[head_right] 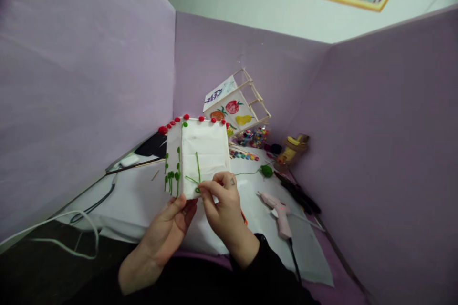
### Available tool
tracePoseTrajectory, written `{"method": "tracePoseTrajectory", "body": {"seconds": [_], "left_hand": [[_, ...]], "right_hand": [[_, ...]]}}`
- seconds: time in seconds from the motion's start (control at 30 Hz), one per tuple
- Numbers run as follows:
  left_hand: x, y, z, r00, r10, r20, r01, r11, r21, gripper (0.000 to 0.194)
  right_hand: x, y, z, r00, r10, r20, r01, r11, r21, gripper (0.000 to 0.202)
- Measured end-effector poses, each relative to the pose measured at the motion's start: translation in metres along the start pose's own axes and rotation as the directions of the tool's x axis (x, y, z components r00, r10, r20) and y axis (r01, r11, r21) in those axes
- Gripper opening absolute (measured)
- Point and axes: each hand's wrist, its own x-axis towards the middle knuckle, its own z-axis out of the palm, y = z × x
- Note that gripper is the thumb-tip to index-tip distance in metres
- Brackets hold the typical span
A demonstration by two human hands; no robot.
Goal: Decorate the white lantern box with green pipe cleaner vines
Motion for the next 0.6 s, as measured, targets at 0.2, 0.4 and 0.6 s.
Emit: {"method": "tracePoseTrajectory", "body": {"seconds": [0.2,0.4,0.6], "left_hand": [[0.001,-0.001,-0.005,1.000,-0.008,-0.021,0.008,1.000,0.010,0.025],[0.004,-0.004,-0.010,0.998,-0.019,-0.064,0.020,1.000,0.004,0.019],[0.001,-0.004,-0.006,0.999,-0.015,-0.038,0.014,0.999,-0.032,0.015]], "right_hand": [[0.013,-0.005,-0.012,0.988,-0.151,0.015,0.151,0.987,-0.056,0.019],[0.055,-0.001,-0.021,0.827,-0.476,0.299,0.527,0.842,-0.117,0.033],[0.083,-0.001,-0.027,0.752,-0.501,0.427,0.564,0.825,-0.025,0.031]]}}
